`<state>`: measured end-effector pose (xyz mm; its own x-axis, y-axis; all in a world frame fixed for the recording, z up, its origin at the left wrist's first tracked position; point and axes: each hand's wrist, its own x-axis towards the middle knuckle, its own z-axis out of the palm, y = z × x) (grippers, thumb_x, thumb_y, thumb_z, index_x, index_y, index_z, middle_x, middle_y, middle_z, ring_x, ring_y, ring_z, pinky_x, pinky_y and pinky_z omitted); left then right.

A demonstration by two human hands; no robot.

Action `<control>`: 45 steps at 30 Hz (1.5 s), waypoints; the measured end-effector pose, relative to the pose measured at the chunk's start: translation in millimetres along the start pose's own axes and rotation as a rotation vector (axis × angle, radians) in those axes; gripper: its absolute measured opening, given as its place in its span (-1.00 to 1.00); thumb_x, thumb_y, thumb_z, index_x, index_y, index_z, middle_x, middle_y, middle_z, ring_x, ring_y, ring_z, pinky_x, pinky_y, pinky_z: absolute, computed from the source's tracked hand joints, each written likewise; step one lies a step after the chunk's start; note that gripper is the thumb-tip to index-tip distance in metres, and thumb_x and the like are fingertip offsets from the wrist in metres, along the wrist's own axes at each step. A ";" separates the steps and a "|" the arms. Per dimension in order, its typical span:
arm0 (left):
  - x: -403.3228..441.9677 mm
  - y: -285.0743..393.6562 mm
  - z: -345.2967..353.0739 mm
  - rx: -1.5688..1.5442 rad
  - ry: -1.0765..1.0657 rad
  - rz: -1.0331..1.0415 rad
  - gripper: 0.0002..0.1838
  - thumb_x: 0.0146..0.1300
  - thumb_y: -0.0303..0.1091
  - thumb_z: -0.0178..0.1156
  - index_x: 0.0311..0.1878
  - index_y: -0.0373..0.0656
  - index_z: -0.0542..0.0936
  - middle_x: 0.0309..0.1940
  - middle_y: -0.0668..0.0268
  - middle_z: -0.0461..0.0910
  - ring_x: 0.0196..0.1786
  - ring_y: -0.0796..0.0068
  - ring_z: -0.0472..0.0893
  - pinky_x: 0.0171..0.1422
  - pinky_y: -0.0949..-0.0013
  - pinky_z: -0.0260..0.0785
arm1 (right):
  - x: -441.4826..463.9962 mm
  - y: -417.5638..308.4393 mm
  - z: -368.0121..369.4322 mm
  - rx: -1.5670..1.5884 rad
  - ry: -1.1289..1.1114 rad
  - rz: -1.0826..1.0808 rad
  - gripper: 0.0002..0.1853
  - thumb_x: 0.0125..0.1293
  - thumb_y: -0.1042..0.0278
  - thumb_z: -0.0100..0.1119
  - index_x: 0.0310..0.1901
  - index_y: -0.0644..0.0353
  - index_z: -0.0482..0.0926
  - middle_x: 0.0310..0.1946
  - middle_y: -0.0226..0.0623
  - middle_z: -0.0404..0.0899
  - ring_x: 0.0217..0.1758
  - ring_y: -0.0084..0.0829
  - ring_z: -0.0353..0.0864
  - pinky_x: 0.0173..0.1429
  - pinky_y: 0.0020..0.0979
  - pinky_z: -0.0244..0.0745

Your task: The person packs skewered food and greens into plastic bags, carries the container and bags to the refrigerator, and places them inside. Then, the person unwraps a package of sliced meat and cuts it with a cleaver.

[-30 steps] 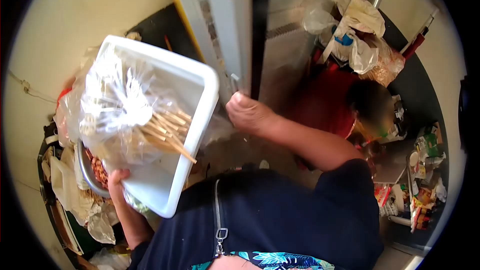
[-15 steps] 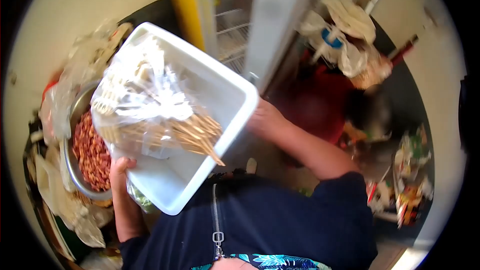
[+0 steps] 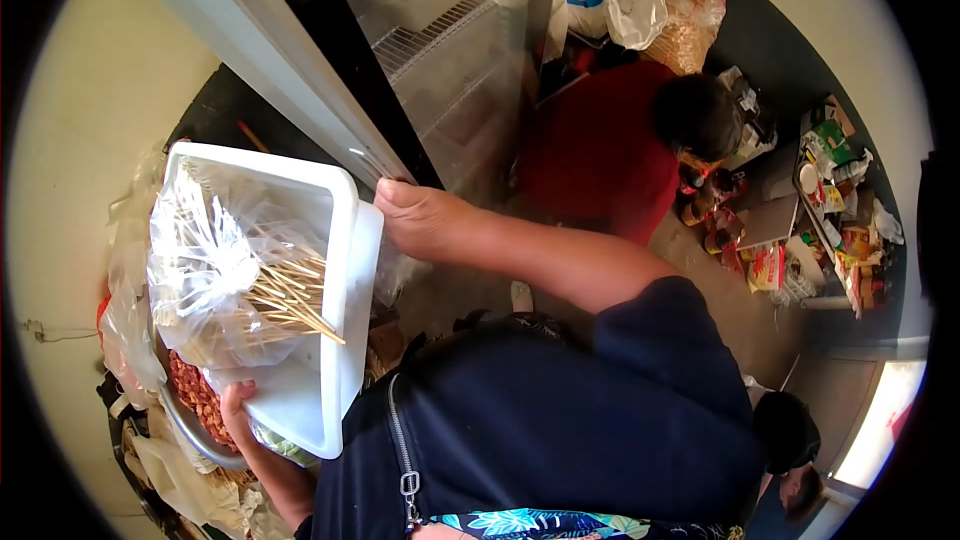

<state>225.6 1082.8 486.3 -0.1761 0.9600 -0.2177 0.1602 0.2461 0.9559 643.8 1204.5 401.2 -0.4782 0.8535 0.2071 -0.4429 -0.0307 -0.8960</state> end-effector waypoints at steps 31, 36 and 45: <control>-9.7 88.4 71.4 -0.143 -0.290 0.106 -0.55 -0.23 -0.43 0.05 -0.16 -0.41 0.52 -0.32 0.22 0.55 -0.27 0.40 0.52 -0.15 0.47 0.37 | -134.1 -85.3 25.1 -0.856 0.153 0.065 -0.70 0.23 0.44 0.10 0.02 0.21 0.53 0.09 -0.30 0.50 0.22 -0.40 0.40 0.30 -0.37 0.27; -22.6 119.8 87.1 -0.176 -0.437 0.097 -0.50 -0.23 -0.45 0.09 -0.09 -0.42 0.51 -0.24 0.18 0.58 -0.18 0.38 0.54 -0.06 0.43 0.38 | -135.4 -74.5 37.1 -0.292 0.332 0.076 -0.67 0.26 0.39 0.22 0.05 0.22 0.52 0.11 -0.19 0.50 0.19 -0.45 0.43 0.25 -0.31 0.33; -8.1 139.4 120.3 -0.193 -0.499 0.115 -0.52 -0.20 -0.49 0.14 -0.07 -0.39 0.53 -0.24 0.22 0.60 -0.20 0.40 0.56 -0.05 0.41 0.40 | -135.0 -48.7 37.4 -0.310 0.472 -0.089 -0.66 0.25 0.38 0.23 0.05 0.22 0.52 0.10 -0.19 0.50 0.18 -0.44 0.44 0.25 -0.31 0.34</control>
<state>366.2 1125.4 597.7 0.3217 0.9376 -0.1321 -0.0386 0.1524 0.9876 701.6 1071.3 431.5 -0.0267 0.9879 0.1529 -0.1884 0.1452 -0.9713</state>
